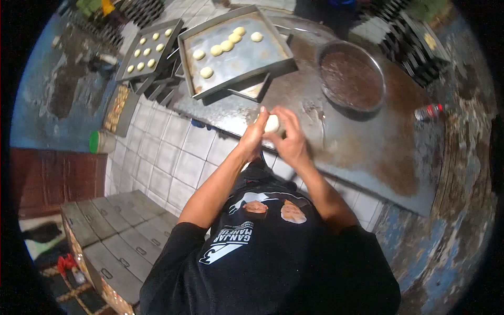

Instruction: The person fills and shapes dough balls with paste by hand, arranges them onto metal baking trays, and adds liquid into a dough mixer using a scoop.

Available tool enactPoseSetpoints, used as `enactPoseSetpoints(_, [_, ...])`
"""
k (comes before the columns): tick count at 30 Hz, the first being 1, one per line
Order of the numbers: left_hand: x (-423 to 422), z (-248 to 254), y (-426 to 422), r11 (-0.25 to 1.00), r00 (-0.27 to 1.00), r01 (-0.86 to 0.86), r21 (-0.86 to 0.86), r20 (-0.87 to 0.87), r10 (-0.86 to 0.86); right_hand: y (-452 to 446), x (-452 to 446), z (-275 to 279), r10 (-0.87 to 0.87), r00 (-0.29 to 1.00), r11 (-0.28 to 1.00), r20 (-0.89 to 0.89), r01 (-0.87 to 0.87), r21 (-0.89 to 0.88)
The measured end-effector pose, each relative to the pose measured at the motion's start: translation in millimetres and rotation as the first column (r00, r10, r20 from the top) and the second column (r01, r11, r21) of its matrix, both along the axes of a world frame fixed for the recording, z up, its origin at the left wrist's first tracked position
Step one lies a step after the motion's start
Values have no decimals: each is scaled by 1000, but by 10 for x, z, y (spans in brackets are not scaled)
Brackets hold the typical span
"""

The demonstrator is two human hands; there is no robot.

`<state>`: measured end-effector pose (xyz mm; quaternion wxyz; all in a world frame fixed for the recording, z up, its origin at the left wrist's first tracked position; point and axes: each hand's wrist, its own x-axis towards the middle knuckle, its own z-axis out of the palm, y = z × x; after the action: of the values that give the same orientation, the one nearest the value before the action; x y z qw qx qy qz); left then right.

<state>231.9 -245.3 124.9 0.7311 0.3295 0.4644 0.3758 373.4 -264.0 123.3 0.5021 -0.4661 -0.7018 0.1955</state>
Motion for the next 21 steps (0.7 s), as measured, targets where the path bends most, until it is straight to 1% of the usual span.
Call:
enactPoseSetpoints(1, [-50, -21, 78, 985, 958, -73, -156, 262, 113, 82, -172, -104, 28, 1000, 1000, 12, -28, -13])
enactPoseSetpoints(2, [-123, -36, 159, 968, 905, -82, -236, 389, 172, 184, -339, -197, -32, 983, 958, -183, -22, -288])
enactPoseSetpoints(3, [-217, -146, 277, 964, 894, -100, -247, 403, 196, 327, -464, -251, -149, 930, 840, -336, -61, -539])
enactPoseSetpoints(4, [-311, -280, 399, 988, 973, -150, 45, 184, 139, 545, -559, -229, -150, 890, 705, -430, -209, -678])
enactPoseSetpoints(5, [-404, -415, 526, 936, 987, -121, 331, -58, 149, 722, -685, -201, -133, 904, 691, -406, -209, -692])
enactPoseSetpoints(6, [-540, -350, 657, 935, 979, -163, 316, -62, 192, 883, -845, -144, -208, 654, 539, -727, -543, -643])
enactPoseSetpoints(7, [-673, -261, 788, 931, 970, -205, 301, -66, 234, 1047, -987, -72, -361, 306, 395, -881, -806, -441])
enactPoseSetpoints(8, [-823, -171, 963, 963, 966, -245, 116, 116, 232, 1259, -1074, 34, -281, 363, 324, -889, -835, -444])
enactPoseSetpoints(9, [-963, -158, 1130, 966, 920, -247, -73, 297, 257, 1554, -1127, -61, -281, 396, 286, -874, -835, -470])
enactPoseSetpoints(10, [-1051, -277, 1293, 937, 880, -349, 19, 351, 321, 1914, -1174, -228, -161, 492, 223, -856, -827, -517])
enactPoseSetpoints(11, [-1133, -400, 1456, 896, 849, -441, 59, 350, 395, 2258, -1242, -356, -36, 564, 168, -825, -810, -561])
enactPoseSetpoints(12, [-1284, -482, 1552, 885, 837, -465, 24, 336, 431, 2585, -1360, -328, 243, 849, 409, -470, -529, -743])
enactPoseSetpoints(13, [-1451, -565, 1628, 874, 825, -487, -12, 322, 464, 2893, -1478, -303, 368, 929, 685, 42, -240, -687])
enactPoseSetpoints(14, [-1596, -624, 1726, 836, 810, -547, 50, 283, 513, 3178, -1563, -468, 387, 920, 670, 54, -241, -702])
enactPoseSetpoints(15, [-1758, -732, 1777, 807, 782, -588, 58, 297, 548, 3426, -1628, -705, 422, 875, 798, 239, -232, -557])
enactPoseSetpoints(16, [-1935, -752, 1793, 819, 798, -572, 50, 264, 541, 3600, -1670, -877, 415, 809, 886, 416, -254, -388])
enactPoseSetpoints(17, [-2097, -760, 1770, 831, 814, -555, 38, 230, 533, 3738, -1651, -1032, 439, 793, 872, 423, -263, -412])
enactPoseSetpoints(18, [-2234, -772, 1749, 828, 824, -560, 42, 137, 550, 3862, -1645, -1138, 526, 654, 851, 544, -412, -327])
enactPoseSetpoints(19, [-2366, -755, 1735, 826, 828, -561, 50, 41, 560, 3966, -1724, -1163, 567, 497, 787, 657, -563, -253])
enactPoseSetpoints(20, [-2470, -693, 1688, 801, 804, -594, 79, 82, 588, 4041, -1771, -1169, 572, 464, 755, 676, -621, -211])
enactPoseSetpoints(21, [-2546, -749, 1646, 786, 788, -615, 65, 80, 611, 4063, -1805, -1253, 592, 445, 735, 672, -640, -224])
